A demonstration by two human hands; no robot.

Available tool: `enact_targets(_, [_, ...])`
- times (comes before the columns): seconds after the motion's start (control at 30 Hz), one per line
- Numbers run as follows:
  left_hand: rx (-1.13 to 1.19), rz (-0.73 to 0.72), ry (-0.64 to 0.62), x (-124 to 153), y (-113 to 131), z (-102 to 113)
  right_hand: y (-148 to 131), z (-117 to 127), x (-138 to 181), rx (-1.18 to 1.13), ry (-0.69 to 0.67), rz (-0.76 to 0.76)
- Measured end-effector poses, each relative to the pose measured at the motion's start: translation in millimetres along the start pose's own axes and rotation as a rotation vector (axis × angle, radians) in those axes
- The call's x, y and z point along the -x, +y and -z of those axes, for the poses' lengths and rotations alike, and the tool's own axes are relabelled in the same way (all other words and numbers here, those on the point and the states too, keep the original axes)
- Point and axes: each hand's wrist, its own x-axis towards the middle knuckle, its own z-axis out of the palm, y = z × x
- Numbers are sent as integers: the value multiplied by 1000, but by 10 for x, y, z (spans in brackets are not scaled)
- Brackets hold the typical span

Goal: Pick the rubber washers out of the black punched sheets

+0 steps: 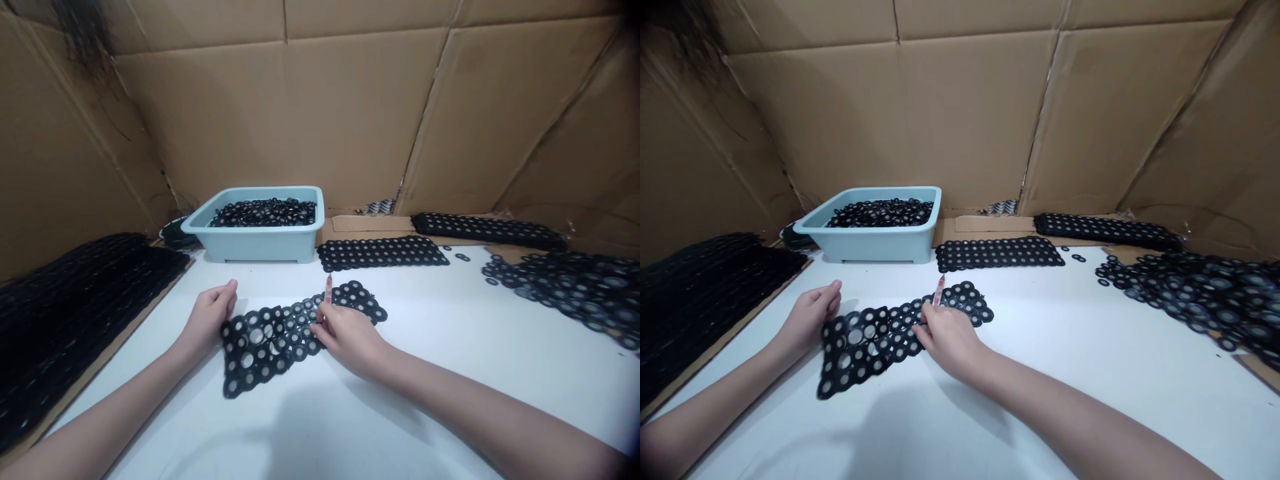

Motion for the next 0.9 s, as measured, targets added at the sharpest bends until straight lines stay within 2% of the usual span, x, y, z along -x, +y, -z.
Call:
enact_targets(0.2, [30,23,85,-45,-49,10,-27,-1,26,98,-2,7])
enact_targets(0.4, [186,4,-24,12,12,-60,-34,-21,26,135,23,29])
enact_targets(0.5, [260,15,-32,24,33,-79,-29,-24,15,161,20,37])
enact_targets(0.73, [317,180,-25,12,41,-84,-45,-46,25,218,24,57])
enact_targets(0.9, [387,301,-141,60,265,-147,-22,-29,-18,272,21,92])
